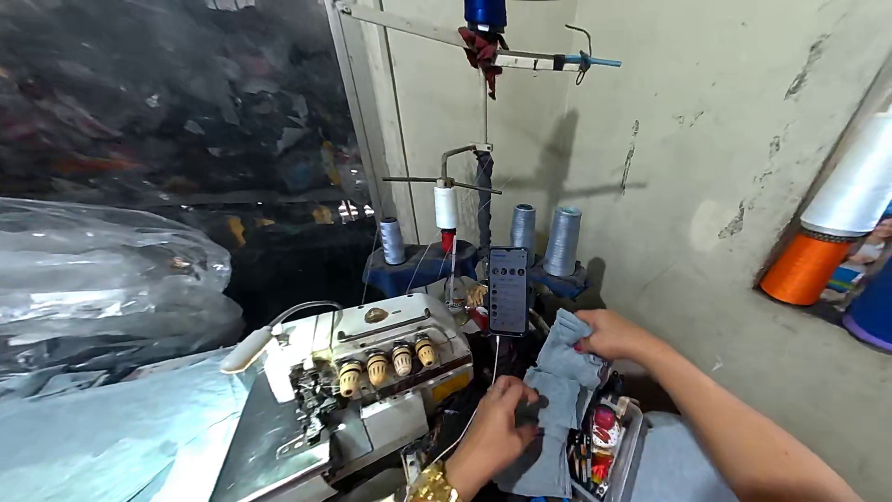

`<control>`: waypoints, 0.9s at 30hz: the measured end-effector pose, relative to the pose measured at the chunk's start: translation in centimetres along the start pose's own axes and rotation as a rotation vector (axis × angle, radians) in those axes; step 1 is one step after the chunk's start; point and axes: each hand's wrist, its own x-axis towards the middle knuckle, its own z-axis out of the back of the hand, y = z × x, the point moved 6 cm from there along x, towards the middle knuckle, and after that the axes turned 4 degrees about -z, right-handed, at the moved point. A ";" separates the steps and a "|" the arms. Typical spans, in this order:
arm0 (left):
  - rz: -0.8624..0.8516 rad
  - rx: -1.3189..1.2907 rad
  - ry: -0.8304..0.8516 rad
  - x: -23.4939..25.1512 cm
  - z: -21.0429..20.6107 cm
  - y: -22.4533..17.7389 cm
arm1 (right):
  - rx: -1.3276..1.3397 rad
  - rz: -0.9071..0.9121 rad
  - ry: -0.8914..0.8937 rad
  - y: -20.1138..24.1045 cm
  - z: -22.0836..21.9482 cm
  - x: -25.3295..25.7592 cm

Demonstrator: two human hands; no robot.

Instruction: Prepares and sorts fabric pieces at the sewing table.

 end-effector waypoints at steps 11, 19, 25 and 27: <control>-0.349 0.354 0.203 -1.2 -1.6 -2.8 | -0.116 0.041 -0.172 2.0 0.6 -2.0; 0.002 0.258 0.193 -3.5 0.3 0.0 | -0.401 0.441 -0.466 4.0 -14.2 -8.7; 0.260 -0.305 -0.280 -3.3 0.9 2.9 | -0.400 0.438 -0.475 5.1 -16.7 -10.3; 0.323 -0.452 -0.191 -1.4 -0.5 2.3 | -0.238 0.412 -0.275 5.0 -16.4 -10.8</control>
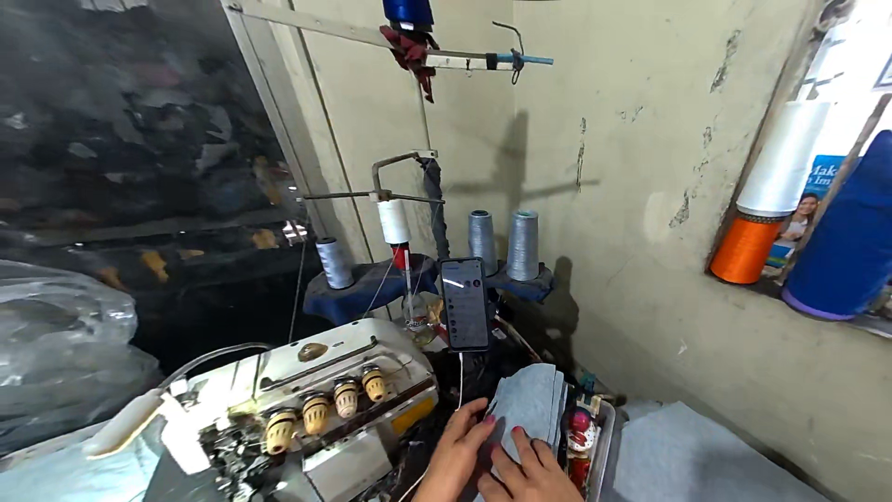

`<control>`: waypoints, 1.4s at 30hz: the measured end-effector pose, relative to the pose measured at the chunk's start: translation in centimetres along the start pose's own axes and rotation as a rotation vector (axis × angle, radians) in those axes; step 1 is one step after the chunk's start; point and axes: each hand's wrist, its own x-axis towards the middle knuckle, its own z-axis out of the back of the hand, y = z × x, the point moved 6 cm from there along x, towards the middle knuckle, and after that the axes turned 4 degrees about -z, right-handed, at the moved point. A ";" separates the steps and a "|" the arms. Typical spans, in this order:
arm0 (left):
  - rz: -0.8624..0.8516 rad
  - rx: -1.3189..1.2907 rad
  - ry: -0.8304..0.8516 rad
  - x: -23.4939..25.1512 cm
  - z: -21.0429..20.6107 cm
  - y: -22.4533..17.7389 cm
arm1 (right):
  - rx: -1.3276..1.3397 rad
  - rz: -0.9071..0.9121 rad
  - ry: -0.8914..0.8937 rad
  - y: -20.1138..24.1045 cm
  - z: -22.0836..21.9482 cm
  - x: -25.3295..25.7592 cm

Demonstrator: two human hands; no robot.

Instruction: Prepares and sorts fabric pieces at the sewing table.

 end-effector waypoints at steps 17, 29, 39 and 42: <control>0.064 -0.134 0.229 3.1 -3.9 0.3 | 0.609 -0.582 -0.315 -8.1 -0.1 1.0; -0.239 0.608 -0.354 -10.1 9.9 3.9 | 0.050 -0.464 0.336 -6.4 1.7 6.4; 0.022 -0.109 -0.059 -13.1 4.8 1.6 | 0.350 -0.121 -0.370 -0.3 2.1 5.3; 0.143 -0.108 0.149 -12.4 1.2 2.2 | 0.352 -0.150 -0.352 1.0 1.5 3.1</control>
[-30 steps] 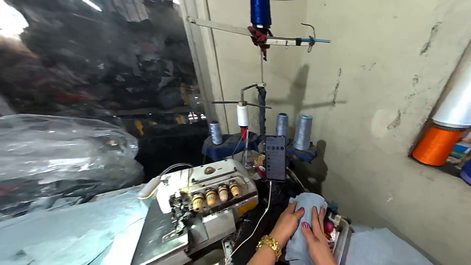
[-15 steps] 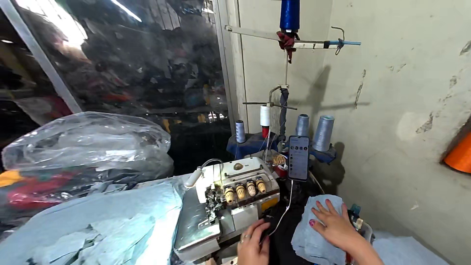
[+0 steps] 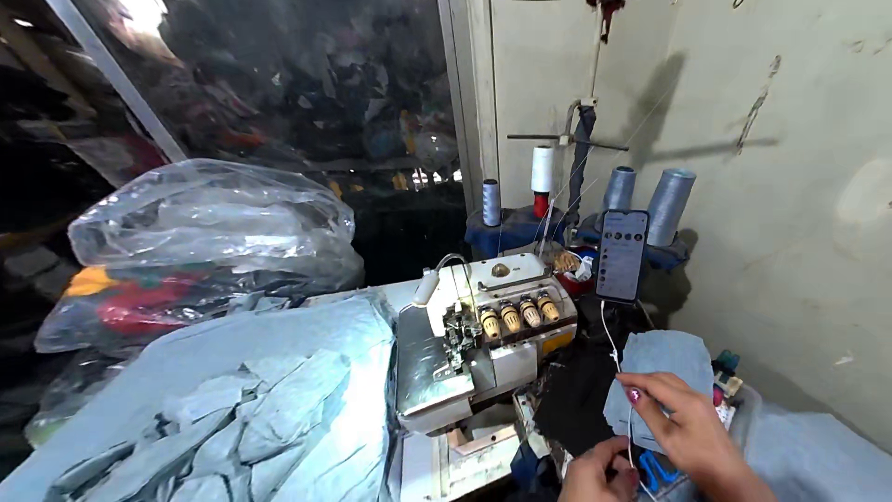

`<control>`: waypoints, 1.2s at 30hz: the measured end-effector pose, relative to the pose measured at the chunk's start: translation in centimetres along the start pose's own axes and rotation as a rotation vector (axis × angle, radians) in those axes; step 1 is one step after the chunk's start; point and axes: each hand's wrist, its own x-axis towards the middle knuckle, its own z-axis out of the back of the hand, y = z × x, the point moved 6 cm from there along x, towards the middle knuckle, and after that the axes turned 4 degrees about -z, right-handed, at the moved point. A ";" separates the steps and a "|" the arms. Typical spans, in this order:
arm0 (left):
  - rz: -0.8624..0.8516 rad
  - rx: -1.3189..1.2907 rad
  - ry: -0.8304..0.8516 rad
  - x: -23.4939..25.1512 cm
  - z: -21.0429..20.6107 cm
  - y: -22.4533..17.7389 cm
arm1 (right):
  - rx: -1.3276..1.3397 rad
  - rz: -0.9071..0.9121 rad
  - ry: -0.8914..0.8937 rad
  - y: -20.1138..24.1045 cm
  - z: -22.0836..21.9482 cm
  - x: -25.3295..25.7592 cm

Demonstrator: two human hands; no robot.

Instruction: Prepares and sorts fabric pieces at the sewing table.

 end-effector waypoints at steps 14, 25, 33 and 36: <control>-0.139 0.721 0.032 2.2 1.1 0.4 | -0.706 0.219 0.214 0.3 -1.8 -3.0; -0.155 0.486 -0.174 0.1 1.4 1.8 | -0.849 0.329 0.170 0.4 -3.2 0.3; -0.098 0.824 0.235 1.4 -4.8 -1.3 | -0.669 0.125 0.342 -0.5 -2.7 0.1; -0.236 0.725 0.077 2.4 -1.6 -2.0 | -0.550 -0.028 0.692 -0.2 -2.5 1.7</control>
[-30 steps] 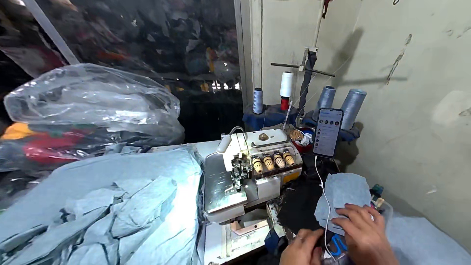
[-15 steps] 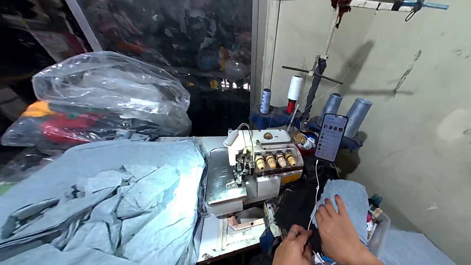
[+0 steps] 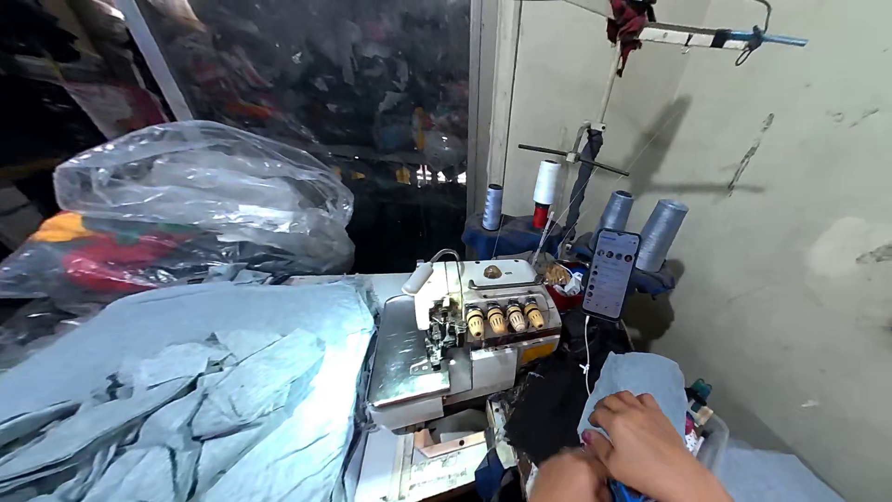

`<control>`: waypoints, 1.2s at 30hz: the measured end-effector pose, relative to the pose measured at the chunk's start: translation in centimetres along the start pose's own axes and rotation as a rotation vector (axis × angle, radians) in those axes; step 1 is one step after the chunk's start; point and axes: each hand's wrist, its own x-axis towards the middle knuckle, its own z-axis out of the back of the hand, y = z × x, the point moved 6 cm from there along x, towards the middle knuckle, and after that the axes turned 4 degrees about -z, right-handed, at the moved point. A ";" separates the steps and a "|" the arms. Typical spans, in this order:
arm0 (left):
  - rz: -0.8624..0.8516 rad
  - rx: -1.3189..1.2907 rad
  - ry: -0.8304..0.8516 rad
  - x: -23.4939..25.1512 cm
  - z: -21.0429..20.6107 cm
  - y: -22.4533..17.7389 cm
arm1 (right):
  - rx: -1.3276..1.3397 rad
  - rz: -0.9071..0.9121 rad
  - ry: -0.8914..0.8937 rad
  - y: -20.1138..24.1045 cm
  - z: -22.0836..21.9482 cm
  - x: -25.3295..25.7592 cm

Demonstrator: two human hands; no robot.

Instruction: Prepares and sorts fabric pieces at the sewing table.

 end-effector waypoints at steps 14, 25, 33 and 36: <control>-0.238 0.360 -0.452 -1.7 1.5 7.0 | -0.206 -0.285 0.177 -0.5 0.7 12.8; -0.057 -0.041 -0.496 0.0 2.3 10.0 | -0.144 -0.052 0.438 3.6 -1.5 11.2; -0.124 -0.073 -0.448 -3.7 2.9 9.8 | -0.220 0.294 0.254 8.4 -2.3 10.3; -0.166 -0.086 -0.492 -7.8 2.8 9.4 | -0.225 0.169 0.335 8.7 -4.3 10.5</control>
